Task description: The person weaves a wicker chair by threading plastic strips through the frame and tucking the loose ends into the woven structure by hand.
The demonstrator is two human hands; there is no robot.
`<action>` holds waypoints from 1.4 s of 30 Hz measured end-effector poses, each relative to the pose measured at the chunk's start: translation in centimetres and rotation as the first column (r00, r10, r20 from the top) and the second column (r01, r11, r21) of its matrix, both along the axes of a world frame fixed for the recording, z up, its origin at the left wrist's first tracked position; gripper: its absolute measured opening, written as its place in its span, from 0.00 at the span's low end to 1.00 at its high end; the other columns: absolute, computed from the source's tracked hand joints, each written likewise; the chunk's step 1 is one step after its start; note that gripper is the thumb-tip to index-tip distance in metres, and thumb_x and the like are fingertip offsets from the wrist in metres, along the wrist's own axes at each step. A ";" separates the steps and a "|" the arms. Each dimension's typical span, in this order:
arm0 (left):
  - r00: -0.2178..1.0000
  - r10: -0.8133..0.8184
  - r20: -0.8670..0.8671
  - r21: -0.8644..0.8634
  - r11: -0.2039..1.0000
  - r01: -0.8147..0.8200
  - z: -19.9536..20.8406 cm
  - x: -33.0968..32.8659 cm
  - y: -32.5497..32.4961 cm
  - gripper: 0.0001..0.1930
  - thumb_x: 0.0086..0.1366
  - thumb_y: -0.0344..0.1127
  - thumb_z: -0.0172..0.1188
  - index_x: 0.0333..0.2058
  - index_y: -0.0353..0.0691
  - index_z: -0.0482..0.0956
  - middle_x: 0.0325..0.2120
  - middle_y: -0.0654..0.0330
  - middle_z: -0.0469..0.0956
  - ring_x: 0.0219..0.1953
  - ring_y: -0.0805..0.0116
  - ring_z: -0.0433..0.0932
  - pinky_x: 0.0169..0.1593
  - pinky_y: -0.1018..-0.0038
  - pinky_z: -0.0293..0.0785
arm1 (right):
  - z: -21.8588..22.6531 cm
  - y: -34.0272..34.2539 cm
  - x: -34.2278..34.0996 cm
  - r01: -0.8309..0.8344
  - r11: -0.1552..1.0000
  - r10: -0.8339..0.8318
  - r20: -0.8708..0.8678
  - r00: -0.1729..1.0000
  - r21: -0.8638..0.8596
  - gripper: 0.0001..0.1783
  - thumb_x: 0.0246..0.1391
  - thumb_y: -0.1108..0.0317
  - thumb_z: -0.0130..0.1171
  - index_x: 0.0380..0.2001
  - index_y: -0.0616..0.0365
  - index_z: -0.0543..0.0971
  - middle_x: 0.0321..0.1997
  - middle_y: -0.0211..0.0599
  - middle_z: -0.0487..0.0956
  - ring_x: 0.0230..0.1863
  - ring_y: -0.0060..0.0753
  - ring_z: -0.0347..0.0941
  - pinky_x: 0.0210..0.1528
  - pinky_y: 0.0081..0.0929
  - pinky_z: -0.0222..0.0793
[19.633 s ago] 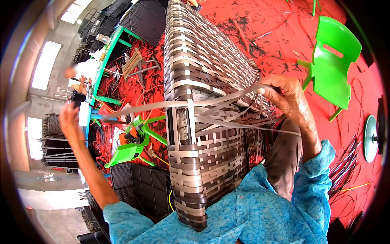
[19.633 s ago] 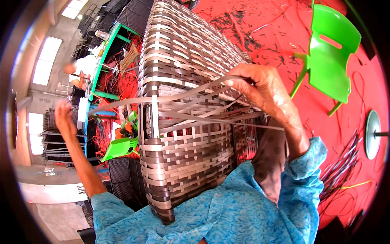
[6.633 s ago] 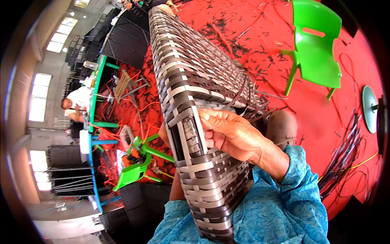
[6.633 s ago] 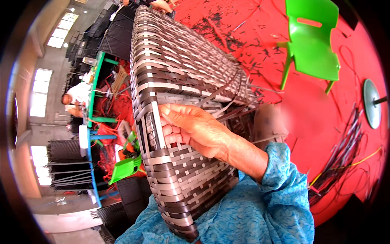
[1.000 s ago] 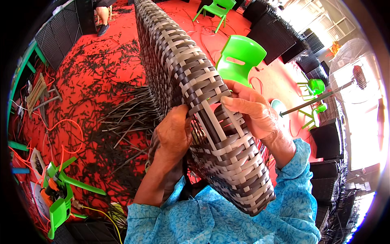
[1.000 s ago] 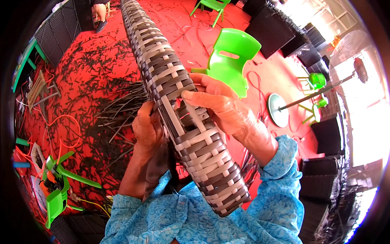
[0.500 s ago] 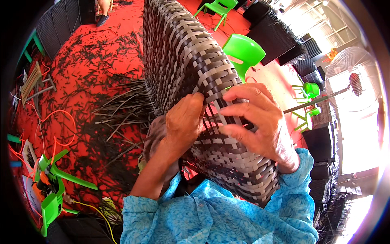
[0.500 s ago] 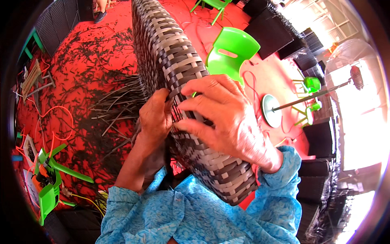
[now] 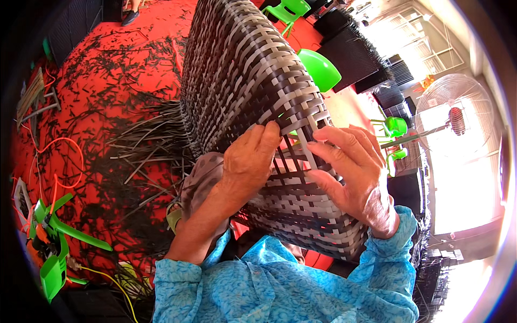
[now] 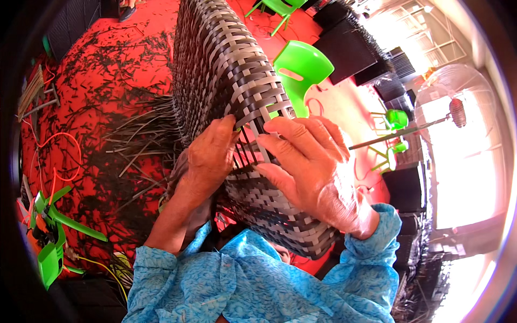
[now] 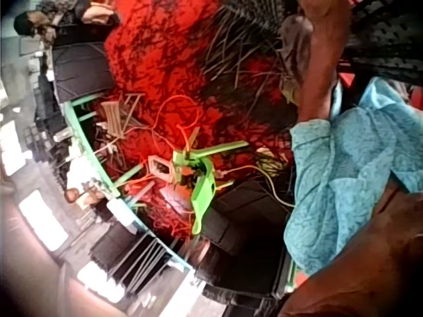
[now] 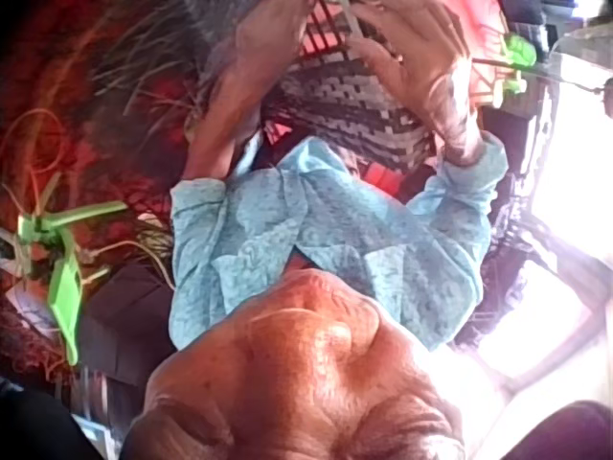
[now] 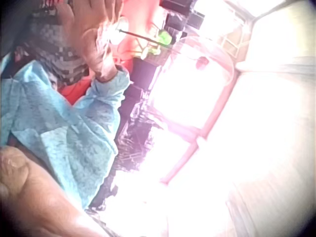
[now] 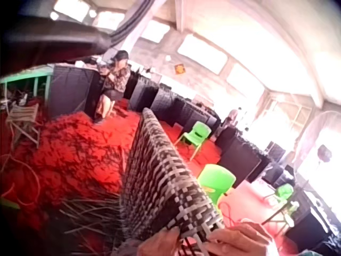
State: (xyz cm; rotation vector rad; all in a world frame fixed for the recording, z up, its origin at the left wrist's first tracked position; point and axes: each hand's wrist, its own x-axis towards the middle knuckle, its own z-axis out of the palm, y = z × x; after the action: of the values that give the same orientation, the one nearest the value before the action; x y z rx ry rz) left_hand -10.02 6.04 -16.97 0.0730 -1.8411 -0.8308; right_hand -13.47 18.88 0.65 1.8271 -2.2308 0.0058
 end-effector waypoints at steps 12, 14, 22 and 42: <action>0.976 -0.111 -0.188 0.075 0.989 0.127 -0.6 -0.6 1.2 0.26 0.48 0.21 0.57 0.49 0.45 0.74 0.34 0.55 0.72 0.31 0.57 0.76 0.30 0.70 0.75 | 0.1 -0.6 -0.2 0.072 0.996 -0.064 -0.131 0.989 0.060 0.23 0.39 0.70 0.66 0.43 0.54 0.78 0.41 0.36 0.73 0.41 0.40 0.71 0.44 0.36 0.65; 0.972 -0.153 -0.176 0.123 0.977 0.176 -0.3 -0.3 1.3 0.26 0.49 0.21 0.56 0.50 0.45 0.74 0.34 0.55 0.72 0.31 0.57 0.77 0.30 0.69 0.76 | 0.2 -1.0 -0.3 0.058 0.991 -0.030 -0.223 0.974 0.120 0.23 0.39 0.69 0.66 0.44 0.52 0.78 0.39 0.35 0.72 0.38 0.37 0.70 0.42 0.35 0.64; 0.994 -0.090 -0.065 0.164 0.981 0.099 -1.1 1.2 -0.6 0.15 0.53 0.20 0.57 0.41 0.38 0.75 0.28 0.55 0.74 0.30 0.58 0.76 0.34 0.68 0.74 | 0.0 -1.7 -1.0 0.047 0.983 0.018 -0.354 0.935 0.175 0.19 0.42 0.69 0.64 0.42 0.52 0.78 0.35 0.33 0.70 0.35 0.32 0.70 0.37 0.33 0.63; 0.294 0.476 0.829 0.051 0.460 -0.887 -22.5 39.8 -24.2 0.12 0.66 0.27 0.43 0.45 0.40 0.73 0.42 0.55 0.74 0.42 0.58 0.74 0.45 0.68 0.69 | -1.0 0.1 -3.9 -0.003 0.999 0.015 -0.277 0.961 0.043 0.18 0.43 0.71 0.62 0.42 0.50 0.79 0.33 0.35 0.70 0.29 0.37 0.72 0.30 0.33 0.68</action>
State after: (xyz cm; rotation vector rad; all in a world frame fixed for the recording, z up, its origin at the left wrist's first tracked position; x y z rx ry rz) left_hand 29.77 -18.20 -39.51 1.7549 -1.8731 -0.5931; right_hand -17.37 18.94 -0.36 1.7368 -2.0419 -0.2812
